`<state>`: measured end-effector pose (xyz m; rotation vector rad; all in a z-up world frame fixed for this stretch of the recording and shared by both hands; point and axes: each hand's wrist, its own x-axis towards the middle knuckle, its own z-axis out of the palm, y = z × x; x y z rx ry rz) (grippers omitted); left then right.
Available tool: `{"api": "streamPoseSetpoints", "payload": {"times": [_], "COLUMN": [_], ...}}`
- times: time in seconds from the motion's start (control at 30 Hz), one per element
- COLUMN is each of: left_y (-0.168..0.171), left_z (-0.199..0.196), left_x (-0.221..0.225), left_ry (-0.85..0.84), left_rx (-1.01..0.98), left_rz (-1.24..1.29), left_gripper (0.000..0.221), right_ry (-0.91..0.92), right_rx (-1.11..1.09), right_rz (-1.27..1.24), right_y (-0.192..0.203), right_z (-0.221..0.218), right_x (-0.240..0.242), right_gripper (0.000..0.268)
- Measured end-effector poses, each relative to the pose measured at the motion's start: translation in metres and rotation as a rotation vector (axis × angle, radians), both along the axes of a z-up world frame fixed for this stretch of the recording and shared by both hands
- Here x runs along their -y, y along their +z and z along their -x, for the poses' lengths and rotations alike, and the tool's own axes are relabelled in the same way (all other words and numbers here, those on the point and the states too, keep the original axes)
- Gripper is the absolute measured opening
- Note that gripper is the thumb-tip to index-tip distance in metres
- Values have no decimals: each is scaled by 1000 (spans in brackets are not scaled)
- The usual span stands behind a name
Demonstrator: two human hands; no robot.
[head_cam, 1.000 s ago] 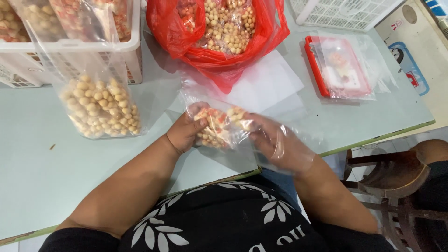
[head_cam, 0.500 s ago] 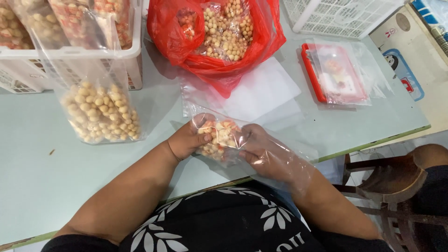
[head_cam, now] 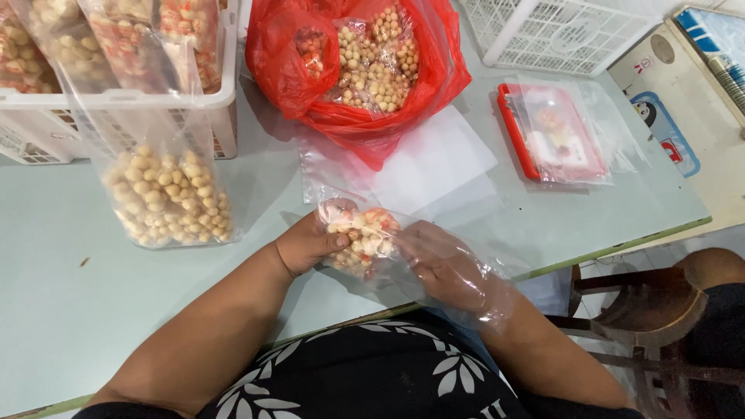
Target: Manually filling small plastic bags with snacks from a larger bulk container.
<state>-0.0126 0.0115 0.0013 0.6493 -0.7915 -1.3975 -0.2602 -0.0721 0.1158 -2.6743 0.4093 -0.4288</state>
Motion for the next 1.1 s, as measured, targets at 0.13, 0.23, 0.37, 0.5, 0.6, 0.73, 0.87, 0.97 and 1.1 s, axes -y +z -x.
{"api": "streamPoseSetpoints", "payload": {"times": [0.13, 0.23, 0.37, 0.5, 0.6, 0.73, 0.87, 0.97, 1.1], "left_y": [8, -5, 40, 52, 39, 15, 9, 0, -14], "left_z": [0, -3, 6, 4, 2, 2, 5, 9, -5], "left_x": [-1, 3, -9, -12, -12, -7, -6, -7, 4], "left_ry": [5, -15, -66, -119, -141, -155, -129, -72, -24], "left_rx": [-30, -72, -135, -133, -144, -149, -92, -79, -56], "left_rz": [1, 12, 24, 62, 80, 150, 197, 205, 170], "left_gripper": [65, 68, 67, 70, 68, 75, 89, 101, 91], "right_ry": [77, 102, 33, 8, 199, 146, 102, 42, 44], "right_rx": [71, 16, 97, -113, -105, -262, -321, -340, -106], "right_rz": [-9, -3, 0, 5, -78, 10, -14, -182, -425], "right_y": [19, -5, 30, 44, 22, 22, 16, -6, -7], "right_z": [-3, 15, -3, 6, 16, 21, 7, 8, 20], "right_x": [-5, 6, -21, -17, 4, 5, -7, -4, -1], "right_gripper": [46, 46, 45, 48, 53, 58, 65, 65, 50]}}
